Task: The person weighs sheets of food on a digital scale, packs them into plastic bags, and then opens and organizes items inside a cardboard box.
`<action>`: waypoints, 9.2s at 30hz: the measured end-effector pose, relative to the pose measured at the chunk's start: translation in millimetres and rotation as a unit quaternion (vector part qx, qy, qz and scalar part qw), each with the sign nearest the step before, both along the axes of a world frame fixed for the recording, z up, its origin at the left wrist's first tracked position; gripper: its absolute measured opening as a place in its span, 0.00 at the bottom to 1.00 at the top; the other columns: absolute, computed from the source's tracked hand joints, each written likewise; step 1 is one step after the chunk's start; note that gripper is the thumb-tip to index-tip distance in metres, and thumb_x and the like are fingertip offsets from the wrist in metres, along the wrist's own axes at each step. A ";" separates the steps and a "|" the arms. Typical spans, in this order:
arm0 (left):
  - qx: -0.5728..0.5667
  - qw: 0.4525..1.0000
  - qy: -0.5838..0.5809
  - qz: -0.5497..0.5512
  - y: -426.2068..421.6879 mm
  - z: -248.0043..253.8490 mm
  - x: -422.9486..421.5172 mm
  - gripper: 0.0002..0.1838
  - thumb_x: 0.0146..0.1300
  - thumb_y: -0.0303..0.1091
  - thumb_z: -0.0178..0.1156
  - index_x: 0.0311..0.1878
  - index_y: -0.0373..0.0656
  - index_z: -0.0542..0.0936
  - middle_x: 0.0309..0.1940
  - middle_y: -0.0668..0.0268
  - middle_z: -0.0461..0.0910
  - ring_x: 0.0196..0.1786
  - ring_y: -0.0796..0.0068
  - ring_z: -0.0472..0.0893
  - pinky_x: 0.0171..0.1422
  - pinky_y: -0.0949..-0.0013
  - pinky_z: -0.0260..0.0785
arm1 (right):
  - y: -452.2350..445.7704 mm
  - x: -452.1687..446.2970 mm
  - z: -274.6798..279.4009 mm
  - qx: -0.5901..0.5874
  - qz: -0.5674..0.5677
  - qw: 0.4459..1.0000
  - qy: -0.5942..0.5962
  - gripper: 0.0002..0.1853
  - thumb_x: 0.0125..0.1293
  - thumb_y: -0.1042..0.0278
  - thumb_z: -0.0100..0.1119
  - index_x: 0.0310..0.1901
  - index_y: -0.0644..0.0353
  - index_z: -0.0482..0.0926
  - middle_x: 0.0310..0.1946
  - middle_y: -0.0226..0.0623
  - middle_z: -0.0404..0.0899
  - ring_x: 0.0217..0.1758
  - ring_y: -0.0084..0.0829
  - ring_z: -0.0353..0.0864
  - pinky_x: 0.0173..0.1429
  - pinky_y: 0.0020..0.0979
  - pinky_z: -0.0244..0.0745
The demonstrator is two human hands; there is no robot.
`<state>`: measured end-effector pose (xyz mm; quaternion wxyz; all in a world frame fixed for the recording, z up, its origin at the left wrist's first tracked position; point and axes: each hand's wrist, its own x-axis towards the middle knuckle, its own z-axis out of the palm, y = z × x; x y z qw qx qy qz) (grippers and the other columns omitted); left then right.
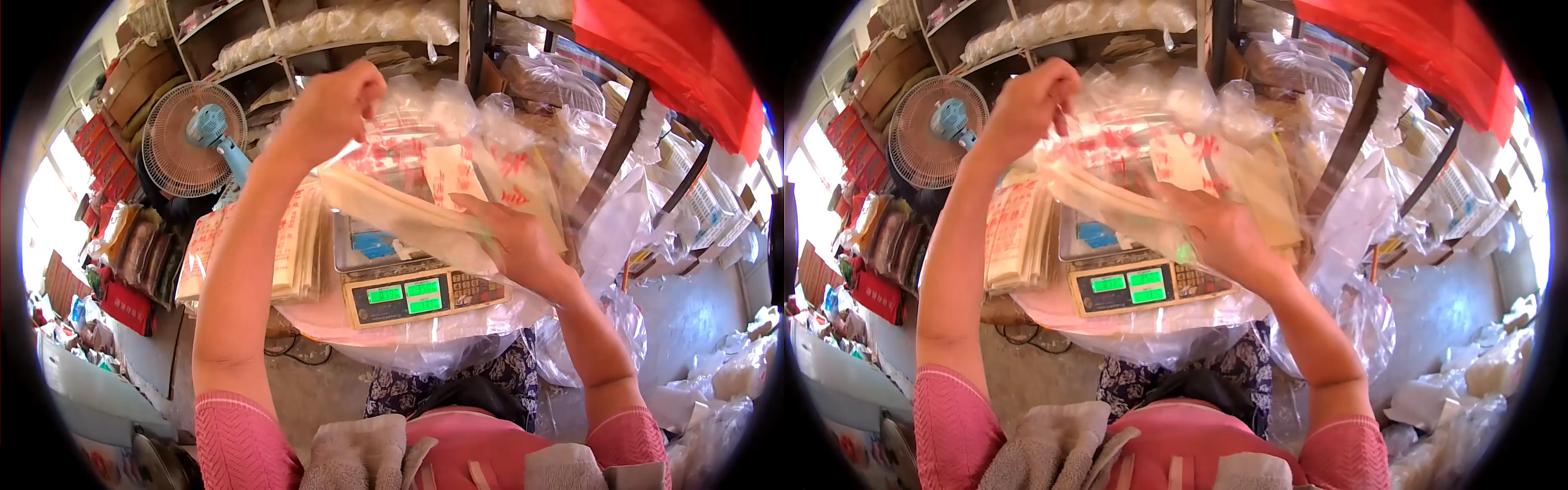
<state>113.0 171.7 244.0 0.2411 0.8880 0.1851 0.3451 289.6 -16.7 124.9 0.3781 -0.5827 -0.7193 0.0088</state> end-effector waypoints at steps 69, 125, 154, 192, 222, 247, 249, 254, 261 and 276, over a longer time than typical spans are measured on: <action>0.082 0.991 -0.060 0.090 -106.2 -208.5 -25.5 0.08 0.60 0.29 0.58 0.43 0.41 0.79 0.42 0.62 0.81 0.50 0.60 0.79 0.60 0.54 0.62 | -70.5 22.1 -81.3 -0.397 0.197 0.664 0.602 0.39 0.52 0.71 0.60 0.66 0.66 0.55 0.55 0.45 0.72 0.55 0.33 0.74 0.61 0.34 0.68; -0.671 0.663 -0.315 0.106 -146.4 -305.2 62.9 0.09 0.59 0.26 0.59 0.41 0.34 0.75 0.33 0.60 0.79 0.32 0.68 0.81 0.35 0.68 0.78 | -111.2 -29.3 -164.9 -0.241 -0.024 0.871 0.427 0.07 0.65 0.69 0.55 0.33 0.65 0.75 0.23 0.35 0.78 0.27 0.22 0.78 0.34 0.24 0.73; -0.601 0.778 -0.156 0.099 -172.8 -267.6 -96.0 0.27 0.72 0.48 0.42 0.33 0.32 0.78 0.30 0.61 0.79 0.35 0.77 0.76 0.44 0.74 0.68 | -26.7 -102.9 -120.5 -0.153 0.097 0.970 0.164 0.07 0.54 0.71 0.63 0.30 0.60 0.73 0.27 0.40 0.74 0.28 0.41 0.76 0.30 0.37 0.70; 0.241 0.963 0.117 -0.019 -74.4 -249.3 -74.4 0.19 0.50 0.28 0.64 0.48 0.48 0.78 0.52 0.73 0.75 0.61 0.63 0.69 0.69 0.51 0.54 | -58.2 64.8 -128.6 -0.043 -0.035 0.988 -0.147 0.21 0.55 0.78 0.57 0.52 0.52 0.75 0.58 0.30 0.71 0.67 0.39 0.62 0.68 0.41 0.57; 0.145 0.953 0.238 0.118 -88.3 -219.0 -5.1 0.44 0.48 0.37 0.66 0.67 0.41 0.56 0.68 0.49 0.52 0.70 0.46 0.53 0.71 0.53 0.48 | 37.9 -0.3 -86.5 -0.172 0.029 0.956 -0.238 0.44 0.45 0.67 0.67 0.65 0.59 0.57 0.67 0.50 0.53 0.71 0.55 0.48 0.71 0.46 0.49; -0.633 0.597 -0.480 -0.112 -114.1 -270.7 -58.8 0.31 0.57 0.30 0.63 0.63 0.42 0.62 0.52 0.60 0.73 0.58 0.69 0.71 0.60 0.63 0.66 | 141.8 -98.5 148.3 0.230 0.098 0.952 -0.178 0.04 0.52 0.73 0.56 0.31 0.60 0.74 0.24 0.47 0.77 0.30 0.50 0.78 0.34 0.43 0.71; -0.563 0.578 -0.577 -0.127 -98.3 -256.4 -75.6 0.24 0.57 0.27 0.62 0.58 0.42 0.69 0.50 0.63 0.75 0.58 0.71 0.72 0.60 0.65 0.67 | 152.8 -107.7 150.7 0.232 0.095 0.963 -0.095 0.10 0.59 0.66 0.58 0.40 0.60 0.77 0.31 0.45 0.80 0.30 0.43 0.78 0.35 0.35 0.71; -0.422 0.653 -0.609 0.157 -51.9 -237.4 -162.5 0.23 0.55 0.18 0.58 0.56 0.35 0.70 0.53 0.63 0.74 0.53 0.71 0.75 0.59 0.67 0.70 | 147.6 -72.2 138.3 0.109 0.078 0.989 0.062 0.18 0.62 0.60 0.59 0.50 0.60 0.76 0.37 0.37 0.80 0.27 0.28 0.79 0.32 0.27 0.72; -0.468 0.686 -0.501 0.244 31.0 -285.0 -236.5 0.21 0.57 0.20 0.59 0.55 0.30 0.69 0.50 0.58 0.75 0.53 0.67 0.75 0.61 0.62 0.69 | 143.9 102.3 32.1 0.073 -0.088 0.993 0.022 0.19 0.54 0.59 0.56 0.45 0.61 0.78 0.39 0.45 0.81 0.43 0.42 0.80 0.48 0.37 0.74; -0.357 0.745 -0.340 0.449 -69.4 -296.3 -208.2 0.17 0.55 0.30 0.61 0.48 0.42 0.73 0.37 0.67 0.76 0.33 0.79 0.75 0.34 0.78 0.65 | 44.2 181.5 -167.4 -0.324 -0.364 0.867 -0.106 0.24 0.54 0.67 0.55 0.53 0.66 0.68 0.42 0.56 0.77 0.48 0.45 0.78 0.51 0.41 0.73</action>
